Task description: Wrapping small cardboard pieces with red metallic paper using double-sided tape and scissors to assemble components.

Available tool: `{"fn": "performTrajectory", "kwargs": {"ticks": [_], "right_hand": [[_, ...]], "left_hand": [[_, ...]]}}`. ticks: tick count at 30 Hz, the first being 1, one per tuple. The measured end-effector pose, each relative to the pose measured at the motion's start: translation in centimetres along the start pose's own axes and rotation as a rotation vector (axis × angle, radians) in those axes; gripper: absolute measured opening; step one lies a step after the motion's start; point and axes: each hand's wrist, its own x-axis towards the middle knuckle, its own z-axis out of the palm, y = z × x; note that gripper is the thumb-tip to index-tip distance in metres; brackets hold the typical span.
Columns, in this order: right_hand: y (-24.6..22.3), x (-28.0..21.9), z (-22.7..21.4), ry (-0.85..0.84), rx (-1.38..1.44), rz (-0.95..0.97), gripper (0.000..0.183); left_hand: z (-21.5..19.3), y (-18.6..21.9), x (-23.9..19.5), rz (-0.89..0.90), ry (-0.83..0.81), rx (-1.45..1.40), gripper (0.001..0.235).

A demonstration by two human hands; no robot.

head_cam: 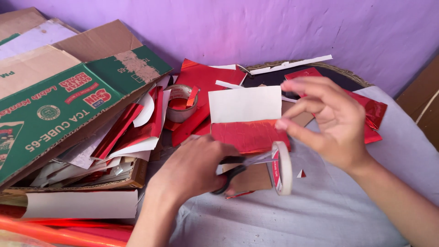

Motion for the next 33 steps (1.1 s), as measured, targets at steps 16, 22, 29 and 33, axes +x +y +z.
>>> {"fn": "performTrajectory", "kwargs": {"ticks": [16,22,29,33], "right_hand": [[3.4,0.7,1.0,-0.103,0.383,0.312,0.062],[4.6,0.5,1.6,-0.133,0.427,0.333,0.066],[4.2,0.2,2.5,-0.086,0.465,0.291,0.067],[4.6,0.1,2.5,-0.080,0.464,0.239,0.070]], "left_hand": [[6.7,-11.1,3.5,-0.581,0.138,0.386,0.024],[5.6,-10.9,4.1,-0.550,0.602,0.768,0.014],[2.5,-2.5,3.6,-0.147,0.501,-0.364,0.040],[4.3,-3.1,4.9,-0.091,0.455,-0.903,0.039]]}}
